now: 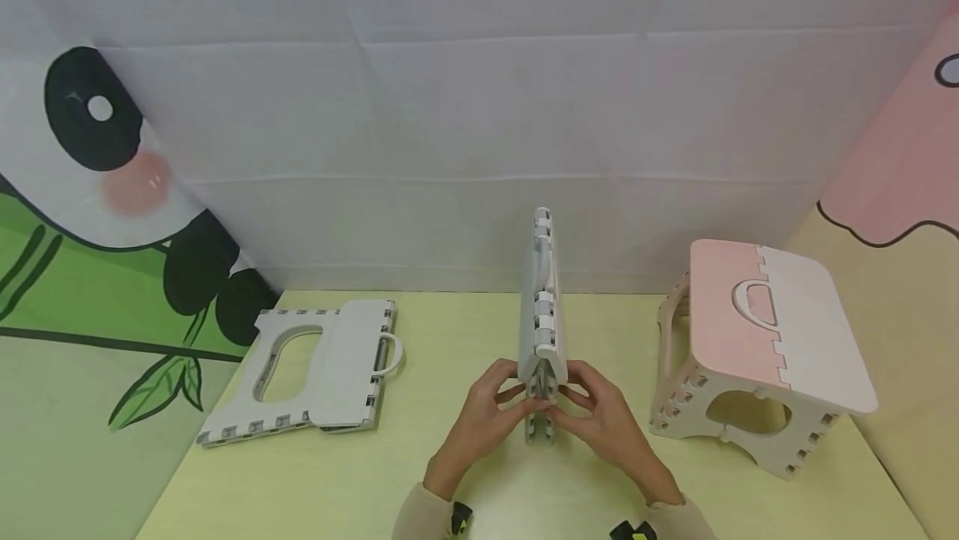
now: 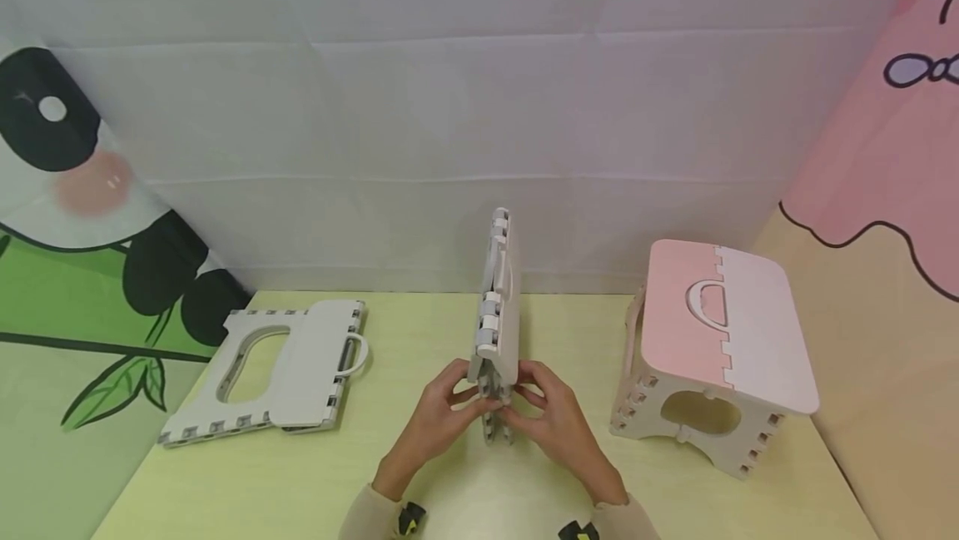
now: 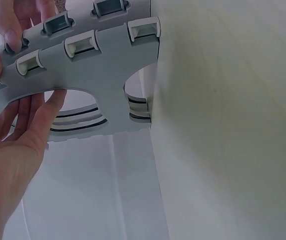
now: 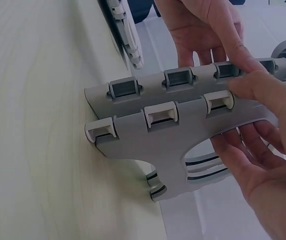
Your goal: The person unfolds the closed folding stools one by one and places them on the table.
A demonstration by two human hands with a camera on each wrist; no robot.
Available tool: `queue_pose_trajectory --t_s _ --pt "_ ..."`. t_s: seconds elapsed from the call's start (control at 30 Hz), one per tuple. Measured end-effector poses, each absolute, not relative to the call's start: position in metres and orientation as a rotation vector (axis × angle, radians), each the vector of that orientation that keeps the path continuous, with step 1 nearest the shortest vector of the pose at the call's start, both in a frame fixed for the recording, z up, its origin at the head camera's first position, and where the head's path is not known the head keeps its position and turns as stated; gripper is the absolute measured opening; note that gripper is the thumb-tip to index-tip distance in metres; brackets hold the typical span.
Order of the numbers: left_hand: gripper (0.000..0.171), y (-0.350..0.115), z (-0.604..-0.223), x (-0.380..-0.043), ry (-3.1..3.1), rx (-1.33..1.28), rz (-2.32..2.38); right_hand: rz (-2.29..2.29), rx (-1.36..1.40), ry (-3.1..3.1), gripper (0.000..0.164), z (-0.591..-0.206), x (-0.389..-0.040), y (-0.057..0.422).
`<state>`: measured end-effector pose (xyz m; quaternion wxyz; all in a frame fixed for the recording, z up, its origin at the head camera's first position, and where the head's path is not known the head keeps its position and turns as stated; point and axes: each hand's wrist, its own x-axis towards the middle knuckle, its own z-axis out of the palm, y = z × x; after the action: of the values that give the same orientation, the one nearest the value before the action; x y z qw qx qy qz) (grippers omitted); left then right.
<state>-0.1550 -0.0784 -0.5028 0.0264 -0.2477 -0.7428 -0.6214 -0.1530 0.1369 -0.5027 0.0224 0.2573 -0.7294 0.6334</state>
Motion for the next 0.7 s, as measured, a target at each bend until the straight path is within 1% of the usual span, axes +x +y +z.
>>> queue_pose_trajectory --t_s 0.7 --pt "0.043 -0.078 -0.502 -0.156 -2.299 -0.771 -1.888 1.916 0.797 -2.274 0.057 -0.505 -0.154 0.152"
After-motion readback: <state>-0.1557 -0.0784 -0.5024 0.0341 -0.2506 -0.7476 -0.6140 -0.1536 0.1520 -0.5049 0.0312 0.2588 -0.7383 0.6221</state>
